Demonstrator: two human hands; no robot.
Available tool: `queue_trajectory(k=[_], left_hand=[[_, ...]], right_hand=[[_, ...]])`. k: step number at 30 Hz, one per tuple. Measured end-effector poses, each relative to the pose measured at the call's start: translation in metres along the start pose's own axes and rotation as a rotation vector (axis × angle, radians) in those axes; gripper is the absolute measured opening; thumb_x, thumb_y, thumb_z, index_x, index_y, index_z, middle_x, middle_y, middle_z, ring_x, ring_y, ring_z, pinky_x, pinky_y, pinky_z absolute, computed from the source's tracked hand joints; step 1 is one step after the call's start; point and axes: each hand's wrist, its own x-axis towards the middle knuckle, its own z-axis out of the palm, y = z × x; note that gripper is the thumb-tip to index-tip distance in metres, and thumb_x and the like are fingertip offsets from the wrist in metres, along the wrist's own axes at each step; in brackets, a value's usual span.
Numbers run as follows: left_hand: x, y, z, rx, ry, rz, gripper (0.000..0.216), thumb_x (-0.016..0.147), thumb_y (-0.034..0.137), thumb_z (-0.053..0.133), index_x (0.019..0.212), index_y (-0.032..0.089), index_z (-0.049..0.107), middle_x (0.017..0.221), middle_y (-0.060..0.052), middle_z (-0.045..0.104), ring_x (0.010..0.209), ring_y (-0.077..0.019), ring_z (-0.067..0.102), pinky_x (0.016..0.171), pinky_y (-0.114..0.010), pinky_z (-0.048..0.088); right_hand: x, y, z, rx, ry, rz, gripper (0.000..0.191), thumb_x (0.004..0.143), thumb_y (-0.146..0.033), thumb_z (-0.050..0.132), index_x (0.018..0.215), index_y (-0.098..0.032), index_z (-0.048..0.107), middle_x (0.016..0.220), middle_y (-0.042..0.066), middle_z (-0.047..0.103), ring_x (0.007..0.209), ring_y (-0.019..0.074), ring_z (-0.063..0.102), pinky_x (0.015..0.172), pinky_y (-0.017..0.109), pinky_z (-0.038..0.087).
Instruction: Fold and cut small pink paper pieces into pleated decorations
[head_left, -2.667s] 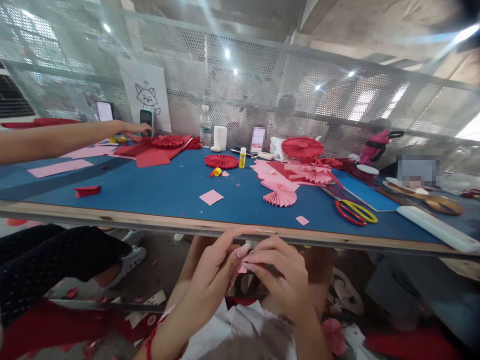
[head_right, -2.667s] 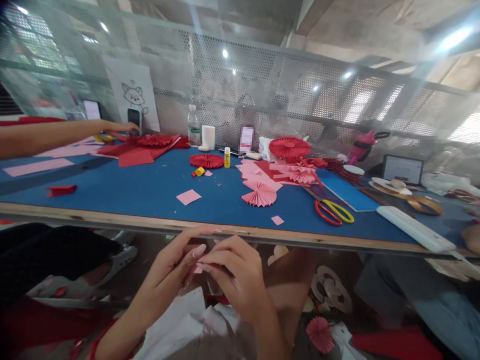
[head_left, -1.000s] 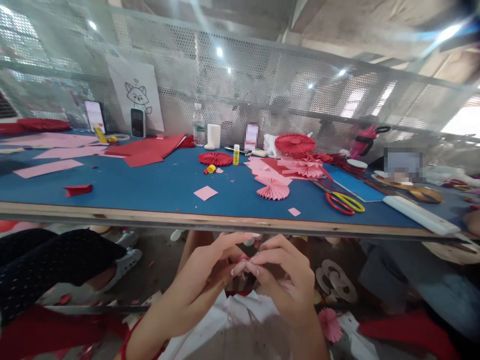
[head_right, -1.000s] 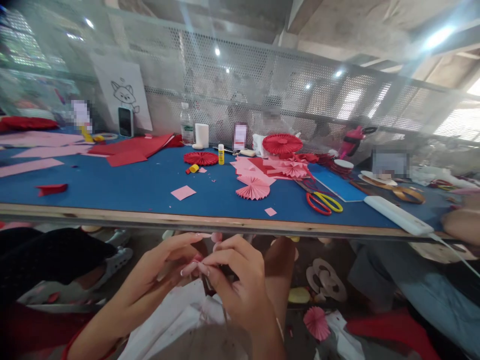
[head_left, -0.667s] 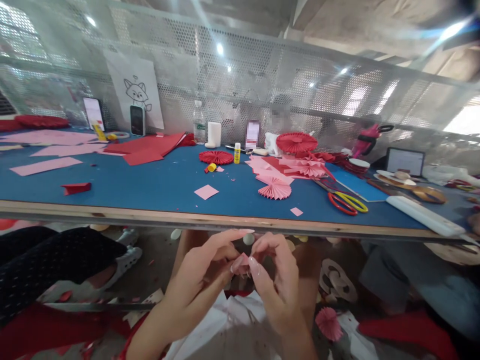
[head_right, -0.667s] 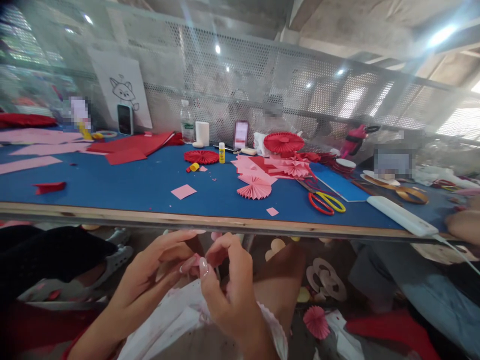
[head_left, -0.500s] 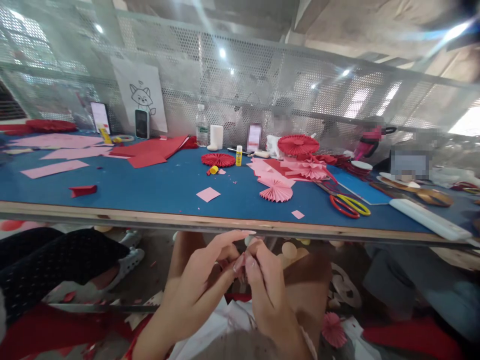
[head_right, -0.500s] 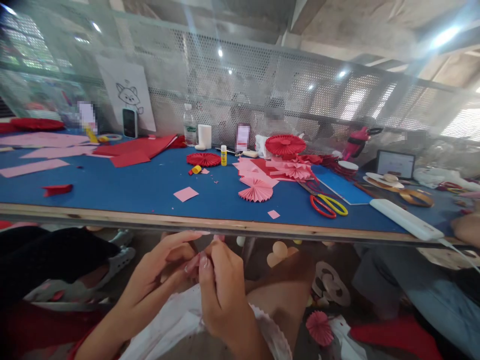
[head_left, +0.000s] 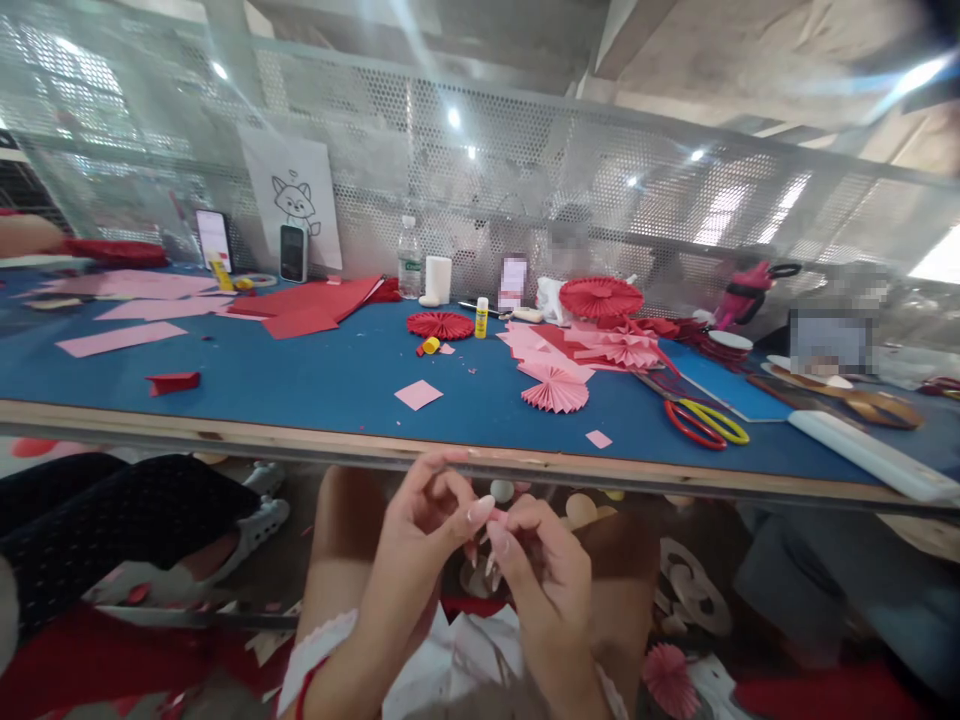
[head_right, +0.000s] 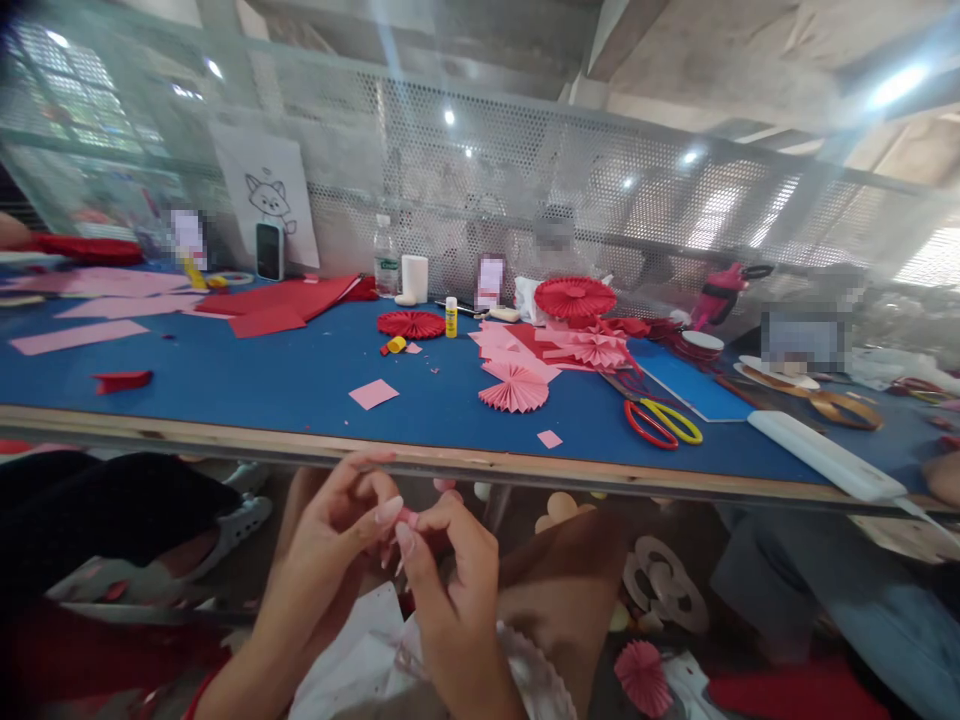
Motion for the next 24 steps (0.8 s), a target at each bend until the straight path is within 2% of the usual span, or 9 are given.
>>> queue_trajectory(k=[3,6,13,16,20,24], left_hand=[[-0.001,-0.008,0.006,-0.106,-0.023,-0.145,0.039,0.066,0.04,0.092,0.084,0.017,0.066,0.069,0.004,0.055,0.056,-0.0065,0.047,0.05,-0.015,0.041],[0.0,-0.008,0.007,-0.06,-0.028,-0.123,0.039,0.065,0.042,0.093,0.068,0.015,0.066,0.068,0.003,0.053,0.056,-0.0064,0.046,0.05,-0.016,0.039],[0.004,0.0,-0.003,0.078,-0.001,-0.019,0.033,0.074,0.04,0.087,0.064,0.014,0.071,0.064,0.001,0.054,0.057,-0.008,0.046,0.052,-0.018,0.039],[0.002,0.003,-0.005,0.113,0.01,0.015,0.034,0.075,0.042,0.086,0.064,0.015,0.068,0.062,0.002,0.053,0.057,-0.0088,0.046,0.053,-0.018,0.039],[0.0,0.005,-0.006,0.166,-0.034,0.033,0.039,0.079,0.047,0.082,0.067,0.015,0.061,0.061,0.003,0.052,0.055,-0.0088,0.045,0.052,-0.018,0.04],[0.0,0.001,-0.006,0.08,-0.051,-0.023,0.041,0.08,0.048,0.081,0.07,0.016,0.057,0.059,0.004,0.051,0.049,-0.0066,0.042,0.047,-0.017,0.037]], right_hand=[[0.0,0.008,0.001,0.007,0.077,-0.006,0.022,0.099,-0.029,0.057,0.08,-0.019,0.061,0.067,-0.003,0.056,0.059,0.0102,0.054,0.059,0.023,0.043],[0.001,0.012,0.001,-0.007,0.098,-0.011,0.023,0.099,-0.028,0.058,0.078,-0.019,0.06,0.065,-0.004,0.056,0.058,0.0094,0.053,0.057,0.021,0.042],[0.004,0.002,0.0,-0.071,0.076,0.011,0.028,0.098,-0.029,0.061,0.072,-0.019,0.06,0.064,-0.002,0.061,0.06,0.0105,0.058,0.056,0.021,0.044],[0.005,-0.005,0.002,-0.089,0.051,0.017,0.027,0.098,-0.03,0.06,0.073,-0.019,0.062,0.066,-0.001,0.065,0.06,0.0106,0.06,0.057,0.021,0.044],[0.004,-0.004,0.004,-0.056,0.018,0.029,0.026,0.098,-0.032,0.06,0.076,-0.019,0.066,0.065,0.0,0.066,0.06,0.0116,0.061,0.055,0.022,0.046],[0.0,0.005,0.008,0.048,-0.016,0.091,0.03,0.097,-0.037,0.061,0.073,-0.019,0.063,0.061,0.0,0.064,0.052,0.0106,0.056,0.051,0.022,0.045]])
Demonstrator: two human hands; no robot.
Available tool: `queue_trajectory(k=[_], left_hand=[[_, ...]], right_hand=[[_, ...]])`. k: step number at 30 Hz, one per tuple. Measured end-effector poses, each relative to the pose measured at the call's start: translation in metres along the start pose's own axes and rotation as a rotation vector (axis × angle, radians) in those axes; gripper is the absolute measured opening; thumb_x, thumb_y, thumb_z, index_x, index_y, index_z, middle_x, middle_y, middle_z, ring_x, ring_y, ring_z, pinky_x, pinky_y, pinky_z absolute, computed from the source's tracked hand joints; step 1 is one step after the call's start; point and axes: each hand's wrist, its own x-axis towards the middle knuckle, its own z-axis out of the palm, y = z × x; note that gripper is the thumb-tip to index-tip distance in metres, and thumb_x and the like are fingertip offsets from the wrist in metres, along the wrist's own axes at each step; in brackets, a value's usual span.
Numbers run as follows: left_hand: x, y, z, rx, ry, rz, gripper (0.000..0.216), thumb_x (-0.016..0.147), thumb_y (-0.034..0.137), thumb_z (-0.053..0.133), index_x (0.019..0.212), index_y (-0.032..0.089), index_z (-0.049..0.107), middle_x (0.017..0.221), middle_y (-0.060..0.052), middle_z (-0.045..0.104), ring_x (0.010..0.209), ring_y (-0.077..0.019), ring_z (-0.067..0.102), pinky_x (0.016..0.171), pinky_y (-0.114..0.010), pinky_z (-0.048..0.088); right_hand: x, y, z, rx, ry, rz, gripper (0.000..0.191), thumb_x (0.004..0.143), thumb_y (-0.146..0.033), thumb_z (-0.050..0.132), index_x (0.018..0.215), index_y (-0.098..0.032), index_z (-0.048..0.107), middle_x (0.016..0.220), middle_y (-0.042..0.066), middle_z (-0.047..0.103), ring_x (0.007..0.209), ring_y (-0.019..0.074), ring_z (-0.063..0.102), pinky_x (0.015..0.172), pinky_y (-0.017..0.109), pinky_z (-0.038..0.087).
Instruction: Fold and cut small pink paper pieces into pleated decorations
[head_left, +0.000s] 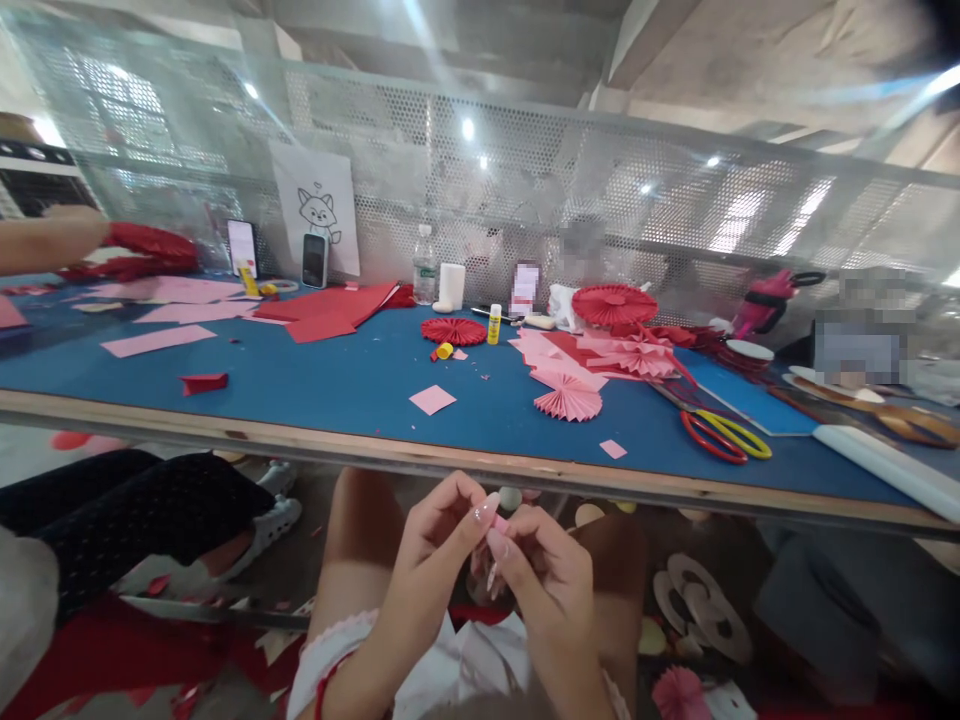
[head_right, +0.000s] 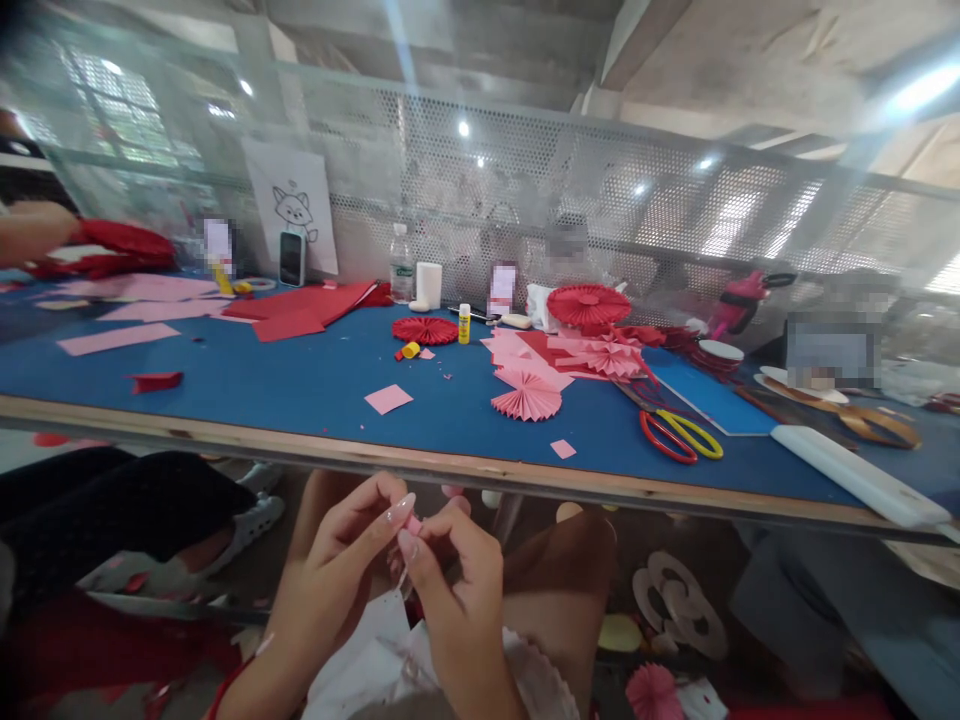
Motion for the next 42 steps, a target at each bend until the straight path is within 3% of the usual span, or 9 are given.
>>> queue_trajectory(k=[4,8,13,16,24,33,42], left_hand=[[0.0,-0.001,-0.002,-0.068,-0.011,-0.031,0.038,0.081,0.043,0.08,0.072,0.017,0.056,0.06,0.004,0.052,0.048,-0.0055,0.044,0.047,-0.014,0.037],[0.0,0.0,-0.007,-0.117,-0.011,-0.071,0.035,0.084,0.042,0.078,0.073,0.018,0.056,0.056,0.006,0.049,0.045,-0.006,0.041,0.044,-0.015,0.039],[-0.002,0.003,-0.008,-0.109,-0.044,-0.099,0.036,0.082,0.042,0.079,0.068,0.017,0.056,0.054,0.005,0.05,0.043,-0.0063,0.042,0.041,-0.015,0.037],[-0.002,0.005,-0.008,-0.063,-0.094,-0.125,0.038,0.083,0.042,0.078,0.065,0.016,0.057,0.052,0.004,0.052,0.042,-0.0056,0.043,0.04,-0.014,0.033],[0.0,0.001,-0.009,-0.089,-0.19,-0.211,0.039,0.083,0.041,0.077,0.062,0.016,0.056,0.049,0.005,0.048,0.04,-0.0049,0.038,0.039,-0.015,0.029],[-0.003,0.003,-0.01,0.004,-0.21,-0.169,0.039,0.088,0.039,0.072,0.062,0.015,0.054,0.05,0.004,0.05,0.041,-0.0051,0.04,0.042,-0.016,0.031],[-0.006,0.0,-0.014,0.066,-0.216,-0.08,0.037,0.093,0.04,0.068,0.067,0.015,0.059,0.056,0.004,0.053,0.047,-0.006,0.047,0.047,-0.015,0.038]], right_hand=[[-0.001,0.003,0.002,0.034,0.029,0.024,0.027,0.095,-0.038,0.065,0.076,-0.019,0.062,0.061,-0.002,0.061,0.053,0.0103,0.056,0.053,0.022,0.047],[0.002,-0.002,-0.007,-0.019,0.105,-0.13,0.007,0.09,-0.024,0.071,0.094,-0.023,0.065,0.077,-0.002,0.063,0.062,0.0095,0.059,0.061,0.022,0.05],[0.01,-0.009,-0.023,-0.21,0.019,-0.355,0.022,0.088,-0.008,0.067,0.102,-0.026,0.071,0.089,0.002,0.068,0.08,0.014,0.064,0.063,0.022,0.051],[0.013,-0.013,-0.028,-0.272,-0.017,-0.43,0.022,0.086,-0.008,0.071,0.098,-0.026,0.073,0.088,-0.001,0.068,0.078,0.0125,0.064,0.072,0.025,0.053],[0.013,-0.013,-0.031,-0.296,-0.064,-0.403,0.017,0.088,-0.01,0.072,0.096,-0.025,0.074,0.084,-0.002,0.068,0.075,0.0114,0.064,0.084,0.029,0.054],[0.006,-0.02,-0.034,-0.34,-0.091,-0.431,0.019,0.087,-0.007,0.073,0.094,-0.025,0.074,0.083,-0.001,0.069,0.071,0.0113,0.063,0.062,0.024,0.05],[0.006,-0.024,-0.034,-0.335,-0.112,-0.377,0.016,0.09,-0.006,0.066,0.086,-0.02,0.071,0.079,-0.002,0.066,0.07,0.0095,0.063,0.08,0.025,0.054]])
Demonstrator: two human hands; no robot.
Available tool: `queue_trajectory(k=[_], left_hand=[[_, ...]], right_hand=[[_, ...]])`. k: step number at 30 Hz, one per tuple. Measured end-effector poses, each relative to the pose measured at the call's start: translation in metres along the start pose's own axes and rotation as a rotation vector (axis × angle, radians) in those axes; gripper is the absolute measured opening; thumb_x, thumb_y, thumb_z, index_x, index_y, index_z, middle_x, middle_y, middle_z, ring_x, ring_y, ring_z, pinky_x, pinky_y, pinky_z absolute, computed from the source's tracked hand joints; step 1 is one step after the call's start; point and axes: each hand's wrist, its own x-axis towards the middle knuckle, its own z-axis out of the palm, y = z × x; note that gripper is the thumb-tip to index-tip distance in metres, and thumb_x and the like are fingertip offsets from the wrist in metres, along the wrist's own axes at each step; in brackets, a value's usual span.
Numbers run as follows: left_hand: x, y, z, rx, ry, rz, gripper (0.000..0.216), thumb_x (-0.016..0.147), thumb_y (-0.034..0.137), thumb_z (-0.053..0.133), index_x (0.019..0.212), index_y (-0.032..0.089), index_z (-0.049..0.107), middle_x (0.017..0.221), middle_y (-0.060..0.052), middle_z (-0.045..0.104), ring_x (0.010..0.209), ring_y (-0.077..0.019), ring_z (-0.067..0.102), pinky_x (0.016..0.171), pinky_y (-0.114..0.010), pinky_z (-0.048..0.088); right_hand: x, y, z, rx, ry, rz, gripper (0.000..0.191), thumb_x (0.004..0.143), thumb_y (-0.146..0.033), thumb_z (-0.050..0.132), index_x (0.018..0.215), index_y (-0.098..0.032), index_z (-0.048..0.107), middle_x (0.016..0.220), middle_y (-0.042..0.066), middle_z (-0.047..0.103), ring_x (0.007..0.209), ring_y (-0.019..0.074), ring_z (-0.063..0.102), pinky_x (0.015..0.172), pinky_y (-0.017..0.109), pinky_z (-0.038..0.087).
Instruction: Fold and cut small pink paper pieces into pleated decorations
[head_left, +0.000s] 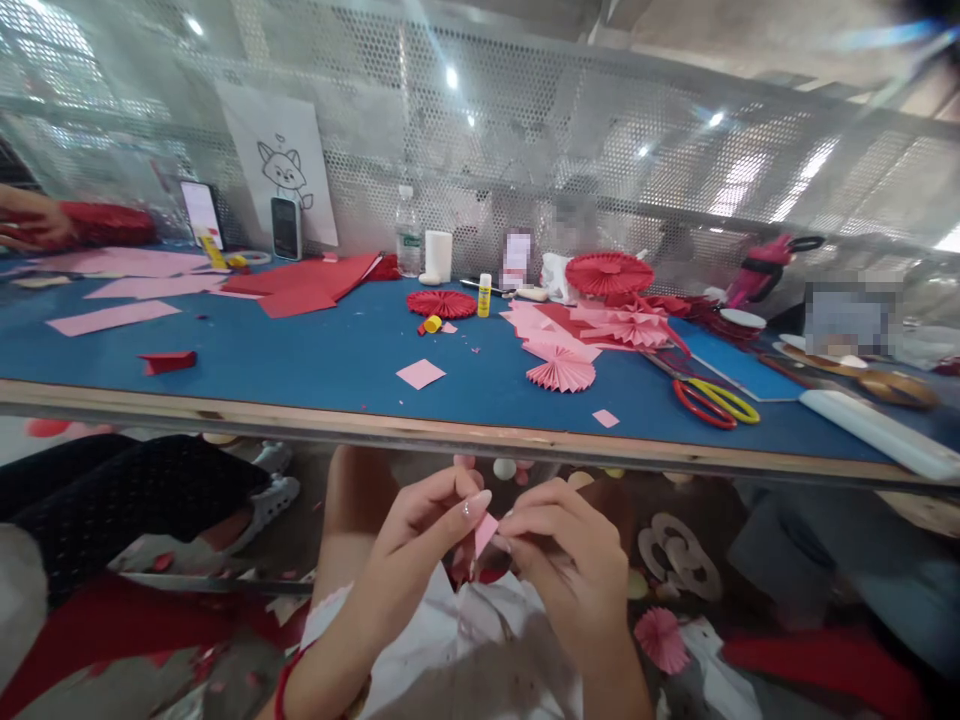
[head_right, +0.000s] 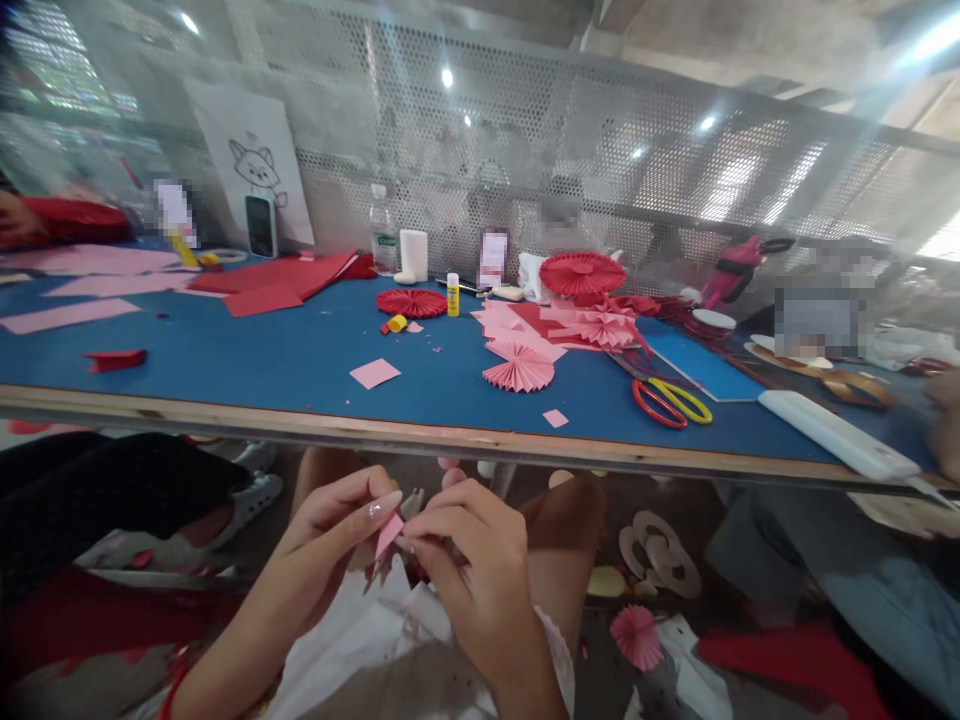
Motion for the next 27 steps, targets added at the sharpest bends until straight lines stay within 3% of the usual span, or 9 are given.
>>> queue_trajectory(k=[5,10,14,19,27], left_hand=[[0.001,0.001,-0.002,-0.008,0.01,0.003,0.038,0.092,0.039,0.069,0.066,0.015,0.058,0.056,0.004,0.052,0.047,-0.0054,0.047,0.047,-0.015,0.038],[0.0,0.0,-0.005,-0.064,0.008,-0.083,0.039,0.087,0.042,0.074,0.066,0.016,0.055,0.057,0.005,0.05,0.045,-0.0055,0.045,0.041,-0.015,0.036],[-0.003,0.0,-0.007,-0.048,-0.006,-0.092,0.04,0.089,0.043,0.071,0.066,0.016,0.054,0.055,0.005,0.05,0.046,-0.0056,0.045,0.044,-0.015,0.037],[-0.006,0.006,-0.007,0.08,-0.061,-0.039,0.034,0.096,0.04,0.063,0.072,0.016,0.059,0.064,0.003,0.056,0.056,-0.0074,0.051,0.054,-0.017,0.043],[-0.009,0.01,-0.005,0.306,-0.027,0.088,0.033,0.101,0.038,0.054,0.078,0.017,0.062,0.065,0.002,0.058,0.06,-0.0096,0.052,0.057,-0.018,0.043]], right_hand=[[0.0,-0.001,-0.001,-0.025,0.05,-0.042,0.013,0.086,-0.01,0.074,0.093,-0.02,0.07,0.084,-0.001,0.07,0.076,0.0101,0.065,0.077,0.021,0.054],[0.0,0.0,-0.002,-0.098,-0.051,-0.148,0.016,0.087,-0.007,0.073,0.098,-0.019,0.072,0.087,0.001,0.07,0.078,0.0097,0.064,0.079,0.021,0.053],[-0.002,0.002,-0.001,-0.093,-0.055,-0.147,0.016,0.088,-0.004,0.07,0.097,-0.017,0.074,0.087,0.001,0.07,0.079,0.0095,0.064,0.081,0.021,0.051],[-0.004,0.004,-0.002,-0.065,-0.088,-0.071,0.016,0.09,-0.005,0.068,0.096,-0.019,0.073,0.087,-0.001,0.069,0.079,0.0092,0.063,0.081,0.021,0.051],[-0.001,0.003,0.001,-0.083,-0.025,-0.061,0.018,0.093,-0.004,0.062,0.095,-0.021,0.069,0.086,-0.002,0.067,0.079,0.0094,0.062,0.08,0.022,0.05]])
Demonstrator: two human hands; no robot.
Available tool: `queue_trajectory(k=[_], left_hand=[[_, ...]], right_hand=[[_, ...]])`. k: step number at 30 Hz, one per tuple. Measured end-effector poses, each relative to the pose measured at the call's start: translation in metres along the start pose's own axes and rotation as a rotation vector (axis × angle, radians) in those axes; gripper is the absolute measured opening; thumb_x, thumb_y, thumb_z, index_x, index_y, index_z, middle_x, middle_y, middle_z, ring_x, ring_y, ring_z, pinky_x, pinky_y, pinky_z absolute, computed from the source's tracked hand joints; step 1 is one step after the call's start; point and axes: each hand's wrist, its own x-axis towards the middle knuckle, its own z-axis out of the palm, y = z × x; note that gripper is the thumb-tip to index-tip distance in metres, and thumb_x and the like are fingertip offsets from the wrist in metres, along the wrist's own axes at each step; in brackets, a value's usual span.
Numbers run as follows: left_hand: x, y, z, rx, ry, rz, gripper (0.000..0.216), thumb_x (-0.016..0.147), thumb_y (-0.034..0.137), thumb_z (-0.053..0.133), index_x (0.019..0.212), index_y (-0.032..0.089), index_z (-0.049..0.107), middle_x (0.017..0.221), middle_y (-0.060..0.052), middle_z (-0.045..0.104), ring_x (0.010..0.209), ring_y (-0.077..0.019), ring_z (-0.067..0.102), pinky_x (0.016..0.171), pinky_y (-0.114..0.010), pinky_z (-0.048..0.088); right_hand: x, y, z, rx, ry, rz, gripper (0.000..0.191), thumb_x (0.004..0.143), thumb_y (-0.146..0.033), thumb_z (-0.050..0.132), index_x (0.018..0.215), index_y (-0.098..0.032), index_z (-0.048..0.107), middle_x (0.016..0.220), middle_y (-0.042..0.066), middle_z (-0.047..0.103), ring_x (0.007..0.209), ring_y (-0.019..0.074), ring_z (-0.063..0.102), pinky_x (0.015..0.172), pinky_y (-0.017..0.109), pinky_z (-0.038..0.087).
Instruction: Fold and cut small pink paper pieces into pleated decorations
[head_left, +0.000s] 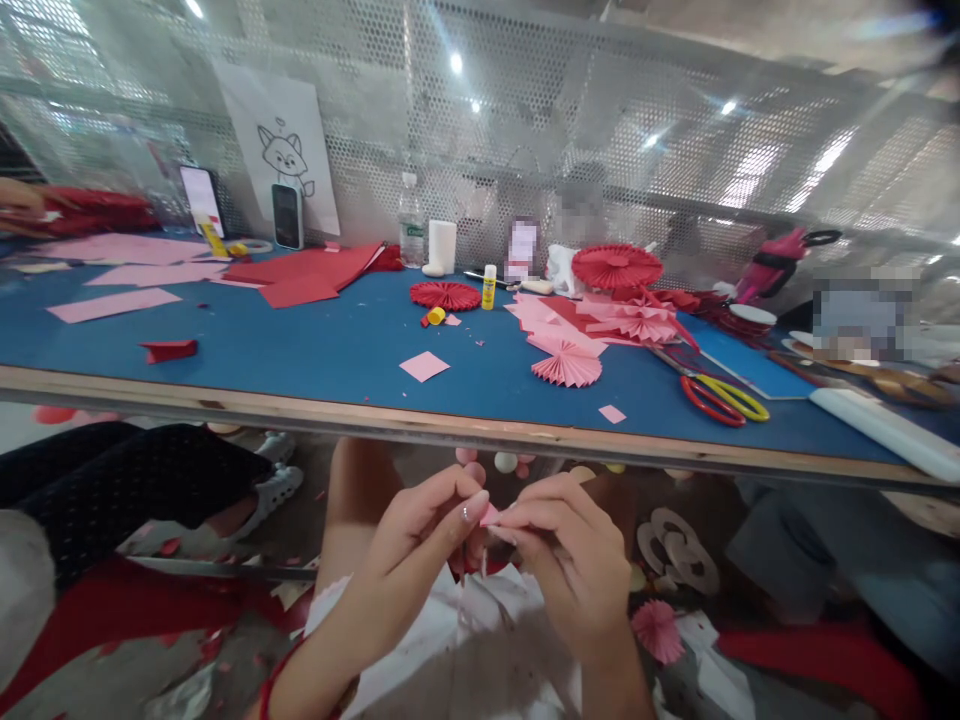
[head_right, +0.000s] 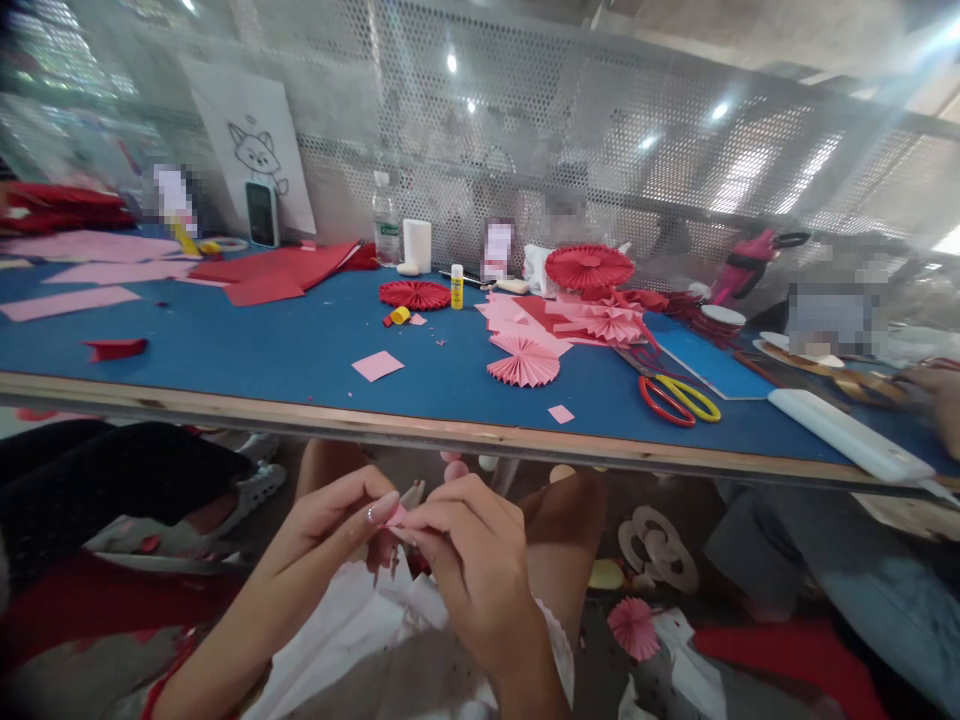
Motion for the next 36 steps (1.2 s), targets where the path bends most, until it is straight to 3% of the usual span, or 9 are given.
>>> queue_trajectory(k=[5,15,24,36], left_hand=[[-0.001,-0.001,0.001,0.103,0.062,0.087,0.03,0.103,0.034,0.052,0.079,0.018,0.063,0.066,0.003,0.058,0.06,-0.0083,0.053,0.057,-0.016,0.043],[0.001,0.004,0.0,-0.042,0.02,0.044,0.022,0.097,0.032,0.062,0.084,0.017,0.071,0.066,0.001,0.063,0.059,-0.0075,0.057,0.055,-0.013,0.044],[0.01,-0.001,-0.004,-0.383,-0.058,-0.224,0.016,0.076,0.032,0.086,0.08,0.017,0.081,0.062,-0.003,0.07,0.046,-0.008,0.057,0.045,-0.015,0.048],[0.011,-0.005,-0.008,-0.485,-0.064,-0.277,0.015,0.073,0.029,0.088,0.074,0.015,0.083,0.062,-0.005,0.074,0.046,-0.0058,0.059,0.046,-0.011,0.048]], right_hand=[[0.0,-0.001,0.0,-0.047,0.044,-0.047,0.02,0.093,-0.002,0.061,0.1,-0.018,0.069,0.089,0.0,0.067,0.081,0.0095,0.061,0.079,0.021,0.051],[-0.001,0.0,-0.001,-0.052,0.049,-0.085,0.021,0.091,0.001,0.062,0.099,-0.017,0.07,0.088,0.002,0.069,0.079,0.0112,0.063,0.076,0.023,0.051],[-0.001,0.0,-0.007,0.007,0.022,-0.11,0.018,0.089,-0.003,0.068,0.095,-0.018,0.073,0.084,0.001,0.071,0.073,0.0116,0.064,0.069,0.023,0.052],[-0.003,0.0,-0.006,-0.05,0.018,-0.141,0.02,0.094,-0.004,0.061,0.101,-0.019,0.072,0.085,0.002,0.072,0.073,0.0112,0.064,0.068,0.025,0.052]])
